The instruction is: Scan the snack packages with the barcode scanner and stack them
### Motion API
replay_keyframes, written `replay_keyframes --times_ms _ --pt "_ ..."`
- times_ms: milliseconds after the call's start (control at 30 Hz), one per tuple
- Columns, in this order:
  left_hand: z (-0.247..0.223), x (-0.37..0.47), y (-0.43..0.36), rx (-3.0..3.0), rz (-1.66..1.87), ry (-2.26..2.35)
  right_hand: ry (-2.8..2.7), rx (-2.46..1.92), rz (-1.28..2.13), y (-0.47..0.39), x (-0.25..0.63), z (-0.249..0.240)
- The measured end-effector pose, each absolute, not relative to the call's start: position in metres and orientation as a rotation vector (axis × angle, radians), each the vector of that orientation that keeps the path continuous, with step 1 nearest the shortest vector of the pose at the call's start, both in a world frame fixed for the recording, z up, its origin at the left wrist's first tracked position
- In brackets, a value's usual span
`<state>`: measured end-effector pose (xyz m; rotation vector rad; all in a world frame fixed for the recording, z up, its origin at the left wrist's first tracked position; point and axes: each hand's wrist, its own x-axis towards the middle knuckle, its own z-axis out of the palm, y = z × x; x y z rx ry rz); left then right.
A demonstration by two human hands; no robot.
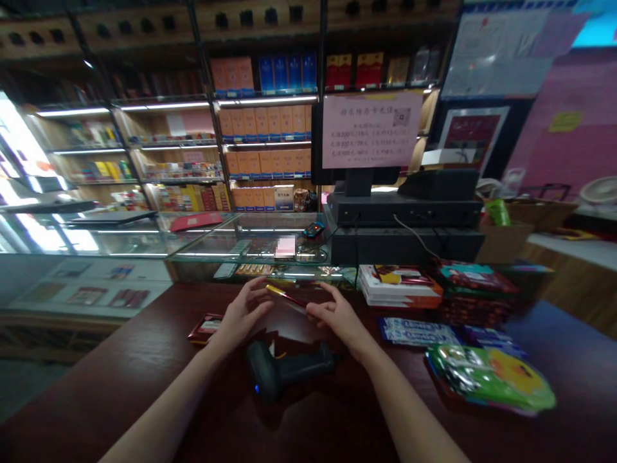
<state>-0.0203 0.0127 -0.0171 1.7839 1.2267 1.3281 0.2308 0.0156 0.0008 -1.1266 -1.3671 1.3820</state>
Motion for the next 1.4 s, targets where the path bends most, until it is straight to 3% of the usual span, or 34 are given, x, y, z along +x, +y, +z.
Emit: replay_keyframes --times_ms 333,900,1133,1400 --pt "-0.026 -0.023 0.012 2.701 0.997 1.593 -1.134 -1.085 1.647 0.007 0.229 0.002" --pt "-0.014 -0.031 0.004 2.867 1.166 1.653 -1.173 -1.103 1.592 0.007 0.232 0.002" --pt "-0.011 -0.049 0.003 2.838 1.267 1.788 -1.466 -1.209 1.288 0.013 0.238 -0.009" --pt "-0.010 -0.068 0.007 2.788 1.320 1.952 -2.159 -0.954 1.104 -0.008 0.239 -0.006"
